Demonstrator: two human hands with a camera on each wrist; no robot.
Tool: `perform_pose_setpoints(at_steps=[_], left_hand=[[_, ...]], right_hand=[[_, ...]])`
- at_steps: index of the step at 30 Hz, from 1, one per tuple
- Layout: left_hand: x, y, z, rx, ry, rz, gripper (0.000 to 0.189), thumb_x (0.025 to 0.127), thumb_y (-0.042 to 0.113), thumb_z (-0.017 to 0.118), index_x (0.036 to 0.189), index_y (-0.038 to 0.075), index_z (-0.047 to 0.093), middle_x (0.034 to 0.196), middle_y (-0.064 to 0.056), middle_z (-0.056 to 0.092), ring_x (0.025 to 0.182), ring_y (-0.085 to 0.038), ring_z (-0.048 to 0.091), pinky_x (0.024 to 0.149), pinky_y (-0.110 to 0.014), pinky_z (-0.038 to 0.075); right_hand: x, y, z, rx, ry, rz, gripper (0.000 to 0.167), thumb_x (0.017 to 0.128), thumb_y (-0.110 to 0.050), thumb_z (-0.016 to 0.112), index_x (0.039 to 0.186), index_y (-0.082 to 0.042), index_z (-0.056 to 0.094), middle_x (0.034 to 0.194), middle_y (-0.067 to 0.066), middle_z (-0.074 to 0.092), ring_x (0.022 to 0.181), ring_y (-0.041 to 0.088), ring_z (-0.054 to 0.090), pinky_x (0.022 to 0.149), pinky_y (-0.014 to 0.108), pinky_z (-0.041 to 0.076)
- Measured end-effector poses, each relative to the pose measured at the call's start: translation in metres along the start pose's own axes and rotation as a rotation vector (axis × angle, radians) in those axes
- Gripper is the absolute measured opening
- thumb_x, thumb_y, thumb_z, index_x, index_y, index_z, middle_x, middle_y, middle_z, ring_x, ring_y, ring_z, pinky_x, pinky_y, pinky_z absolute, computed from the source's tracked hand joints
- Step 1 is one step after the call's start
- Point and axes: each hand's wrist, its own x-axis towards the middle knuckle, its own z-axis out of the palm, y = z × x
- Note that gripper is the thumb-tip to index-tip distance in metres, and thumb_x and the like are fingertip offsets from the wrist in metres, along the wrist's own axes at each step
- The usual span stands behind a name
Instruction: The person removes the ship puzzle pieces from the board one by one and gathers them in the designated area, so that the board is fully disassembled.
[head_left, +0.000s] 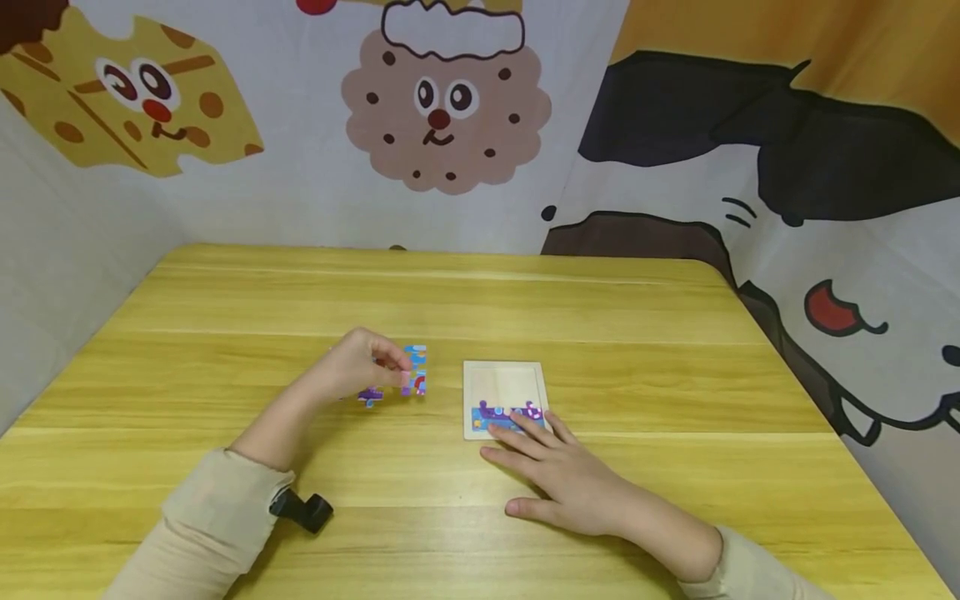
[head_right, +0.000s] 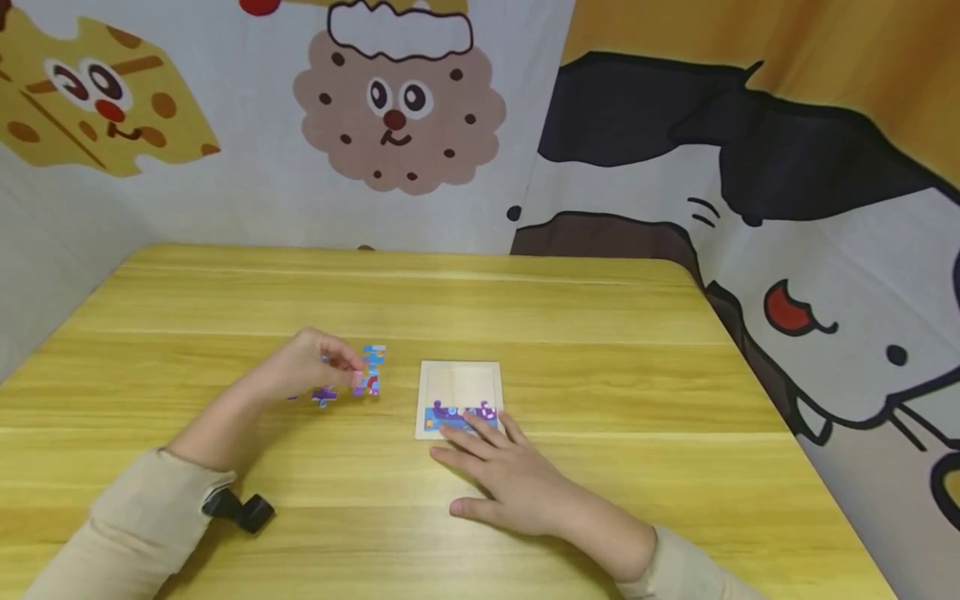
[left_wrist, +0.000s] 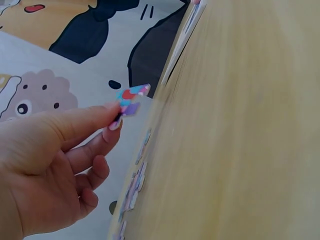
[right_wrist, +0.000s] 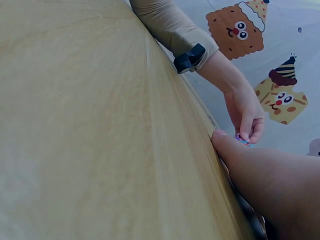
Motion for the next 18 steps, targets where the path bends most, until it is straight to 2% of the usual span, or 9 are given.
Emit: perform_pose_setpoints(at_steps=[11, 18], left_hand=[[0.005, -0.014, 0.002, 0.023, 0.002, 0.014, 0.006, 0.081, 0.004, 0.075, 0.087, 0.005, 0.073, 0.082, -0.003, 0.069, 0.073, -0.021, 0.062, 0.068, -0.034, 0.053], [0.005, -0.013, 0.007, 0.118, 0.013, 0.032, 0.006, 0.082, 0.003, 0.074, 0.086, 0.006, 0.073, 0.081, -0.001, 0.069, 0.071, -0.017, 0.063, 0.064, -0.032, 0.053]], right_hand=[[0.001, 0.000, 0.000, 0.000, 0.011, -0.005, 0.062, 0.097, -0.057, 0.039, 0.152, -0.030, 0.026, 0.159, -0.004, 0.014, 0.144, 0.029, 0.007, 0.107, 0.063, 0.009], [0.000, 0.000, 0.000, 0.011, 0.007, -0.001, 0.063, 0.097, -0.057, 0.040, 0.152, -0.030, 0.026, 0.159, -0.005, 0.013, 0.144, 0.028, 0.005, 0.107, 0.063, 0.008]])
